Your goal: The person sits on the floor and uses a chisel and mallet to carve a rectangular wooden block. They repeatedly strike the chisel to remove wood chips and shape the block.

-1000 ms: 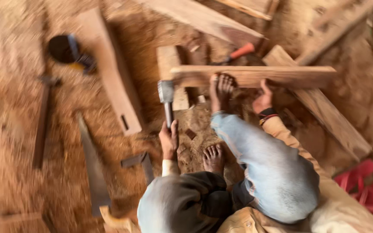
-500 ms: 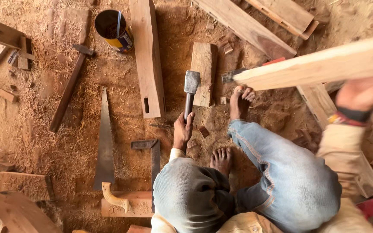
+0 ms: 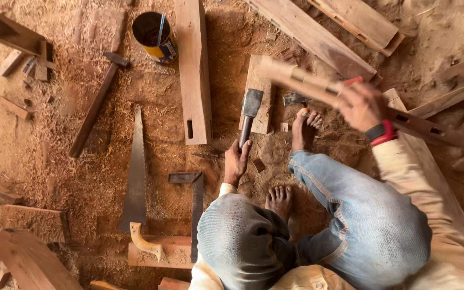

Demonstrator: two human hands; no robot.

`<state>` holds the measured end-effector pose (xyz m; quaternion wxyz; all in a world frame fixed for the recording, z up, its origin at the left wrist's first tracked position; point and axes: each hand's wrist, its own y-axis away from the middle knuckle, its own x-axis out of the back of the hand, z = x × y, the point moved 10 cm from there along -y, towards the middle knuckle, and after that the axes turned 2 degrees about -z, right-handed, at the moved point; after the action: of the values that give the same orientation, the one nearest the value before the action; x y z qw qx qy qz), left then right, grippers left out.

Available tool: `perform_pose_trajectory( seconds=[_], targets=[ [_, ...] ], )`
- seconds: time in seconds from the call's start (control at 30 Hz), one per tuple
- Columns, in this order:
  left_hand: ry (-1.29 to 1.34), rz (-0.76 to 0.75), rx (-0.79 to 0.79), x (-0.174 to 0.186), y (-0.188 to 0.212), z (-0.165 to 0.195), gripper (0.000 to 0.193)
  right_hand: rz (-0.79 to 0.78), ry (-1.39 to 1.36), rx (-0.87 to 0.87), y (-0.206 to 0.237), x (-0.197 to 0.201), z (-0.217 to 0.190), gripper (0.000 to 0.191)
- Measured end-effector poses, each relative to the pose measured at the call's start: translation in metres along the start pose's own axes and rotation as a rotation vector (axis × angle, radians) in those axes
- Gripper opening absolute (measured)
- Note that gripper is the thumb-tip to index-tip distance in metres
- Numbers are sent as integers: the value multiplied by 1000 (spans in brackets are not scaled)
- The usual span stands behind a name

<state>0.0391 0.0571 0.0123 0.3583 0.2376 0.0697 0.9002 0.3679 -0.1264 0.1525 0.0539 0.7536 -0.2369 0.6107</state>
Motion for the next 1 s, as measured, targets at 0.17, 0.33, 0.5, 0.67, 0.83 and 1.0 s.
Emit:
perform_pose_trajectory(
  seconds=[0.17,0.33,0.5,0.67,0.83,1.0],
  targets=[
    [34,-36,96,-4,-2,-16,53,3,38,-41,27,-47,5,63],
    [-19,-8,26,0,-3,-6,55,-67,-65,-74,25,-64,28,59],
    [36,-67,77,-5,-7,-6,54,-36,-80,-99,32,-68,30,60],
    [277,-210,196,-18,-7,-13,50,-20,-26,-122,31,-72,32,46],
    [406,-327,163,-25,-3,-8,49,-127,-224,-138,24,-83,48,38],
    [560,-554,121,-40,-16,11,38,21,-367,-80,-9,-56,80,23]
  ],
)
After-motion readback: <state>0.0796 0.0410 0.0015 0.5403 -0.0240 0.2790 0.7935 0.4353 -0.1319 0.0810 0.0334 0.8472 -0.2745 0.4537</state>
